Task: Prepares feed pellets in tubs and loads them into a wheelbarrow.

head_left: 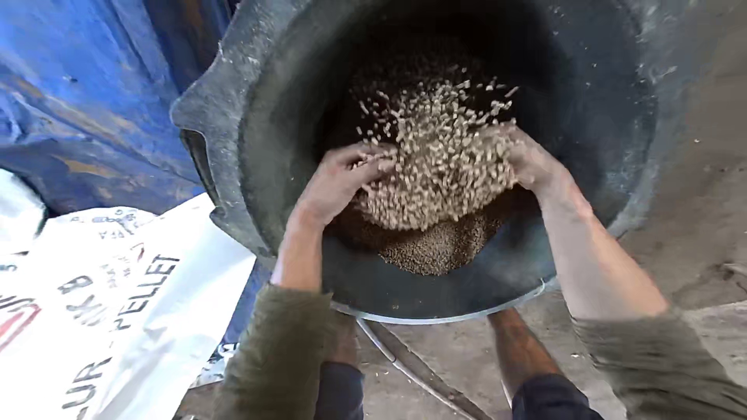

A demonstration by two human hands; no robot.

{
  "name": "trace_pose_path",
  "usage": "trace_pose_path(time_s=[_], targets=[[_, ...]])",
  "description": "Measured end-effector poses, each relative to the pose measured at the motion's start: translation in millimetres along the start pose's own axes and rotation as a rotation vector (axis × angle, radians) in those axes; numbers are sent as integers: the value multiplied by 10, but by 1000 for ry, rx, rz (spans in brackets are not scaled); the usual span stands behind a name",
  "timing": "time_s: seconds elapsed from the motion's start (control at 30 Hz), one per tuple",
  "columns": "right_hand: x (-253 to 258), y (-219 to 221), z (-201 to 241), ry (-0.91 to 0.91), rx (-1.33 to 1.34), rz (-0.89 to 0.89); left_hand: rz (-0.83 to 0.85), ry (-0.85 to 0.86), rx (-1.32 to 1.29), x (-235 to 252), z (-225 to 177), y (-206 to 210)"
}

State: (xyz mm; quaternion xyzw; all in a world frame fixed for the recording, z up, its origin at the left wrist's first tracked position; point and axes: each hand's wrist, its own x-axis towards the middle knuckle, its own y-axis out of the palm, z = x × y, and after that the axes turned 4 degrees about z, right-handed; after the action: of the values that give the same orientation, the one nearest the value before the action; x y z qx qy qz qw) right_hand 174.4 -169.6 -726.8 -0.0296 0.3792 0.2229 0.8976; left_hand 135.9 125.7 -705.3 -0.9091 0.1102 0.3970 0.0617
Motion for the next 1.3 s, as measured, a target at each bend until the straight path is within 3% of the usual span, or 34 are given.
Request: trace_pose_path(time_s=[0.1, 0.17, 0.27, 0.43, 0.53, 0.67, 0.77, 0.87, 0.93, 1.03, 1.13, 1.2, 1.3], targets=[[-220, -184, -463, 160, -522, -364, -228, -199, 358, -148, 705, 55], [-267, -25, -858, 255, -592, -494, -363, -376, 410, -178, 1032, 334], [-450, 288, -1214, 414, -284, -566, -384, -638, 200, -250, 1107, 728], [-612, 675, -1092, 678, 291, -313, -220, -808, -307, -327, 1003, 999], [-689, 818, -866, 679, 537, -241, -141, -753, -530, -498, 681, 988], [-1111, 807, -322, 543, 523, -218, -52, -528, -466, -822, 179, 729], [-1214, 787, -81, 336, 219, -55, -39, -417, -41, -933, -127, 550], [-1313, 769, 31, 271, -440, -95, -37, -310, 593, -967, -155, 482], [-1435, 745, 5, 295, -662, -174, -36, -341, 858, -969, -169, 469], [-1683, 632, -65, 251, -797, -413, -121, -302, 1026, -1016, -186, 415], [-1917, 393, -199, 275, -746, -795, -416, -148, 1064, -1044, -173, 112], [-2004, 213, -405, 392, -561, -991, -596, -151, 1008, -927, -158, -225], [-2037, 71, -777, 531, -63, -937, -633, -292, 738, -609, -292, -673]])
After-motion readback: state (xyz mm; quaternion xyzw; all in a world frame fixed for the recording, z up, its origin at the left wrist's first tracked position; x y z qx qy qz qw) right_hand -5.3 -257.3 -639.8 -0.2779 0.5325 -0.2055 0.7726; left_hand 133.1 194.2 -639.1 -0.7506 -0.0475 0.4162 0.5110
